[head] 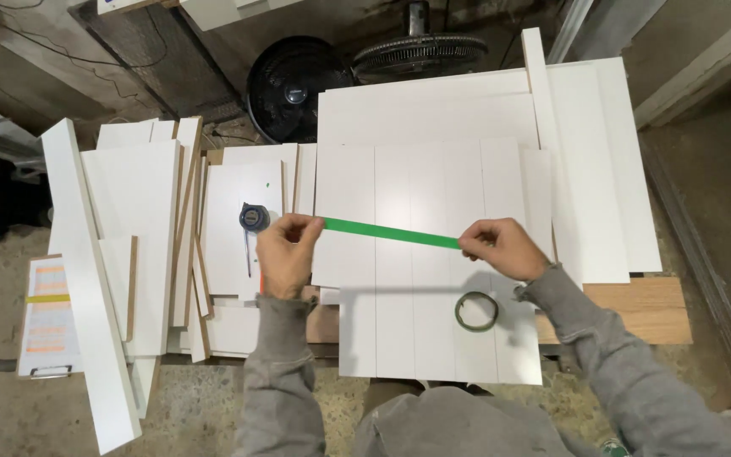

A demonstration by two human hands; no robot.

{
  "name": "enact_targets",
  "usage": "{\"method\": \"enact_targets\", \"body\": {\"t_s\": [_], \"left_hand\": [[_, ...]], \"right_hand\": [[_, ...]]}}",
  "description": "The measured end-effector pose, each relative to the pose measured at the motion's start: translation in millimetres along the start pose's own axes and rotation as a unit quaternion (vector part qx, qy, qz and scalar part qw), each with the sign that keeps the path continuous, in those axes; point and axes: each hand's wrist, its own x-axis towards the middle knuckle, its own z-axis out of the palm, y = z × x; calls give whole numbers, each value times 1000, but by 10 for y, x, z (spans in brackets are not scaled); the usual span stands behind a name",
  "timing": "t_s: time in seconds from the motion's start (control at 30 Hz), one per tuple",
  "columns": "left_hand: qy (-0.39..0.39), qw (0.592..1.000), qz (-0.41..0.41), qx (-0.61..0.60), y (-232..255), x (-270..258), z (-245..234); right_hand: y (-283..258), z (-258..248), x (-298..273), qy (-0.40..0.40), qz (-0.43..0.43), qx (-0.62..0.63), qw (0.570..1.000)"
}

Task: Measuring and marking white wood panels using a tape measure and green adhesive tape in a workshop.

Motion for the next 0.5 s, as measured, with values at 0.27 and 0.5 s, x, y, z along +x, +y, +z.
{"method": "enact_targets", "body": {"t_s": [0.27, 0.5], "left_hand": [[-21, 992, -90, -83, -1219, 1156, 1101], [-6, 976, -210, -52, -1692, 1920, 1734]], "right_hand": [[49, -368, 1178, 65, 126, -158, 977], [703, -383, 2321, 99, 131, -252, 954]]}}
